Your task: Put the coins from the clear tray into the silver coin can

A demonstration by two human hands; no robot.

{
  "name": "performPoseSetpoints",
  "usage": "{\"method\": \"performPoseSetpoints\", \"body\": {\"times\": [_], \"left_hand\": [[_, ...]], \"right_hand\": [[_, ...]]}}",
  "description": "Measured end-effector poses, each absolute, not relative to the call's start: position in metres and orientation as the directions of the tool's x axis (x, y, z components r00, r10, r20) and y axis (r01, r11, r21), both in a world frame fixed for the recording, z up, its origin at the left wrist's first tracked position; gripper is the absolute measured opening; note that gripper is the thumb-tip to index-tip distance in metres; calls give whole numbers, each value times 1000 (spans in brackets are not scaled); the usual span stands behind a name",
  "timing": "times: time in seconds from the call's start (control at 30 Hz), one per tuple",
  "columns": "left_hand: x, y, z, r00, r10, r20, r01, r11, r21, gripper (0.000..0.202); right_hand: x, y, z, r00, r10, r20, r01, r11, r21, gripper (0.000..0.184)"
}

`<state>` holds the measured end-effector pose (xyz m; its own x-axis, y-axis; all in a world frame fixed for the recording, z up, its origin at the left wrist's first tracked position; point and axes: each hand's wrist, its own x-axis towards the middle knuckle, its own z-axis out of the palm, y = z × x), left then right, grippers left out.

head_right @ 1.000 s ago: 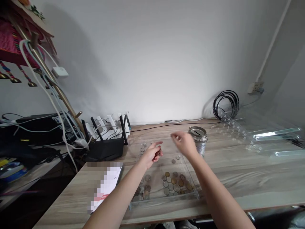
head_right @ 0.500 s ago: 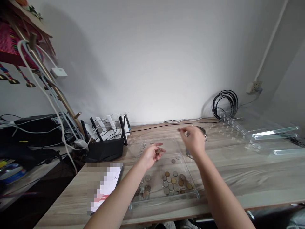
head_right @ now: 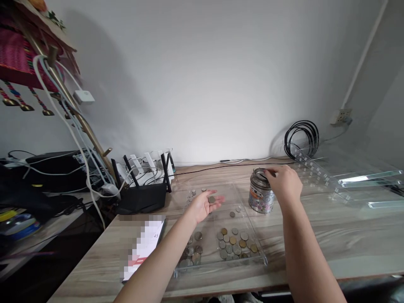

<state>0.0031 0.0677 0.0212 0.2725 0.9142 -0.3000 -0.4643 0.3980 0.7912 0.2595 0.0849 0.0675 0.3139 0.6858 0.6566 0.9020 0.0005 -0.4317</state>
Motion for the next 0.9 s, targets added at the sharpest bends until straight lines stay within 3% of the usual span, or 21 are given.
{"method": "performPoseSetpoints", "body": {"times": [0.1,0.17,0.27,0.33,0.43,0.5,0.57,0.63,0.73,0.8,0.9], "left_hand": [[2,70,22,286,902,-322,-516,428,742,23],[1,69,23,307,895,-323,-539,443,716,26],[2,68,25,368,884,-289,-563,459,687,30],[3,66,26,414,880,-233,-585,454,672,33],[3,63,29,472,865,-171,-592,455,666,39],[3,62,31,499,852,-160,-567,460,683,42],[3,62,31,480,865,-148,-547,427,720,43],[4,62,30,393,906,-154,-513,355,782,39],[4,65,25,238,949,-208,-373,287,882,29],[4,67,22,172,961,-215,-301,259,918,25],[2,69,22,85,983,-160,-293,178,939,22]], "right_hand": [[238,79,71,309,534,787,871,174,-460,26],[216,76,69,202,582,788,824,334,-458,25],[178,72,56,-123,753,647,701,527,-481,24],[155,70,45,-313,799,513,648,575,-499,24],[136,68,35,-409,833,372,664,552,-505,18],[137,66,38,-394,852,344,681,522,-513,15],[151,65,47,-314,861,401,698,495,-518,15],[175,66,60,-112,849,516,752,412,-515,19],[220,71,74,241,757,607,845,145,-515,24],[244,77,75,336,752,567,858,4,-513,24],[262,85,70,342,813,471,850,-55,-524,23]]}}
